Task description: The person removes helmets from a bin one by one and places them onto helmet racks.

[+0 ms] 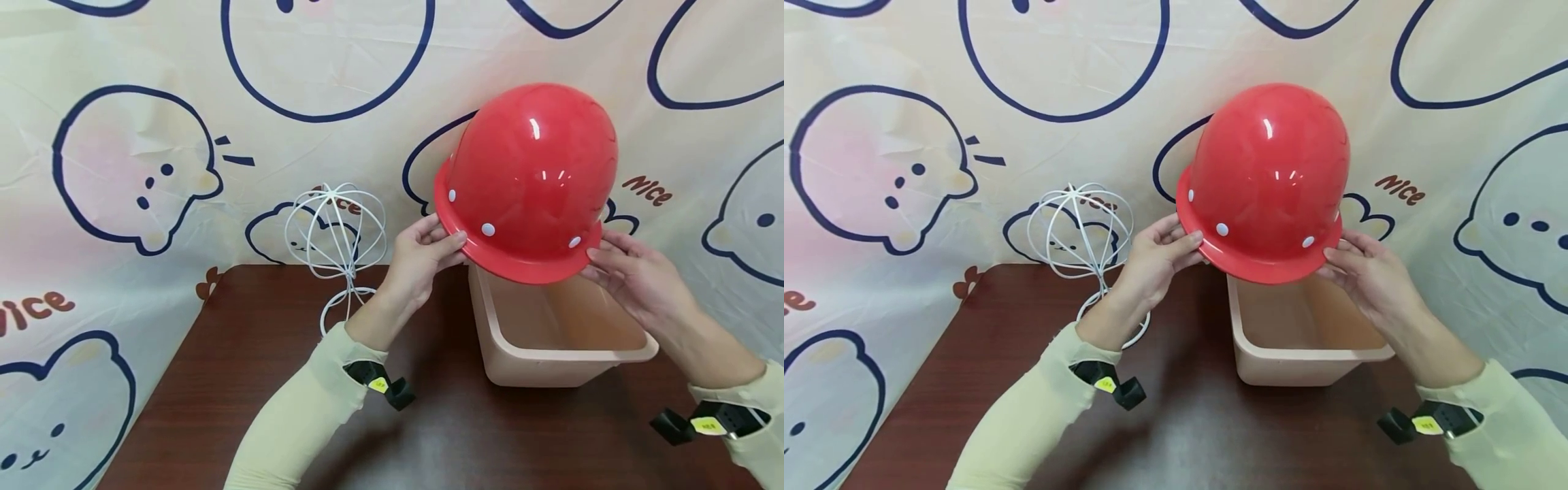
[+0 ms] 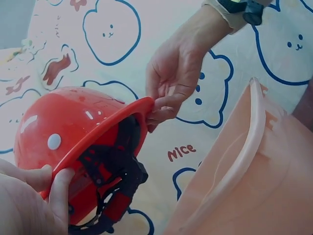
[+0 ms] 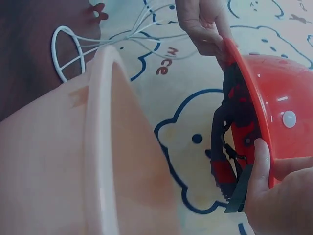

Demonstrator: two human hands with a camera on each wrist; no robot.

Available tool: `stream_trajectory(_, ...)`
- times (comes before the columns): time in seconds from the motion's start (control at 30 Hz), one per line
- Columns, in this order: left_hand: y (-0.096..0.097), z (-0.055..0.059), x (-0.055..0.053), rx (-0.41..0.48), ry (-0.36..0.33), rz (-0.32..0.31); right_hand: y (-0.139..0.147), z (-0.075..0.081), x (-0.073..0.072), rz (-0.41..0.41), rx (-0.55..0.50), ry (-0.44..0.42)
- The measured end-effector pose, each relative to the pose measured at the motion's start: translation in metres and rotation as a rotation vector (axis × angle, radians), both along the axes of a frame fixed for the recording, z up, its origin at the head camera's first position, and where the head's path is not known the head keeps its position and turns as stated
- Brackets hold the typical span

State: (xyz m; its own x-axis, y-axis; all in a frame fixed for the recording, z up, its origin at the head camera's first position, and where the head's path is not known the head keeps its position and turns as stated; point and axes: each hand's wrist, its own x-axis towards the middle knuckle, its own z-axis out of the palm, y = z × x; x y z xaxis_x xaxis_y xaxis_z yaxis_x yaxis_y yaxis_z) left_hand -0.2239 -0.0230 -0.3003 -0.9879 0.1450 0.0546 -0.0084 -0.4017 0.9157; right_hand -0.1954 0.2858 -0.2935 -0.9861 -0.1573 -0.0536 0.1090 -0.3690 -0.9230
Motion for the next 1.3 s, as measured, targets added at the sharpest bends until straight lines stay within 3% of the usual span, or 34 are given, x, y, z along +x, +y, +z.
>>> stream_trajectory(0.27, -0.018, 0.013, 0.009, -0.067, 0.018, 0.002, -0.015, 0.012, 0.003, -0.019, 0.081, 0.005)
stream_trajectory(0.63, -0.044, 0.026, 0.017, -0.071, 0.007, 0.027, -0.044, 0.031, 0.003, -0.013, 0.238, 0.073)
stream_trajectory(0.87, -0.058, 0.034, 0.018, -0.105, 0.005, 0.044, -0.059, 0.041, 0.000, -0.018, 0.207, 0.049)
stream_trajectory(1.3, -0.088, 0.047, 0.022, -0.132, 0.002, 0.072, -0.093, 0.053, -0.007, 0.007, 0.222, 0.100)
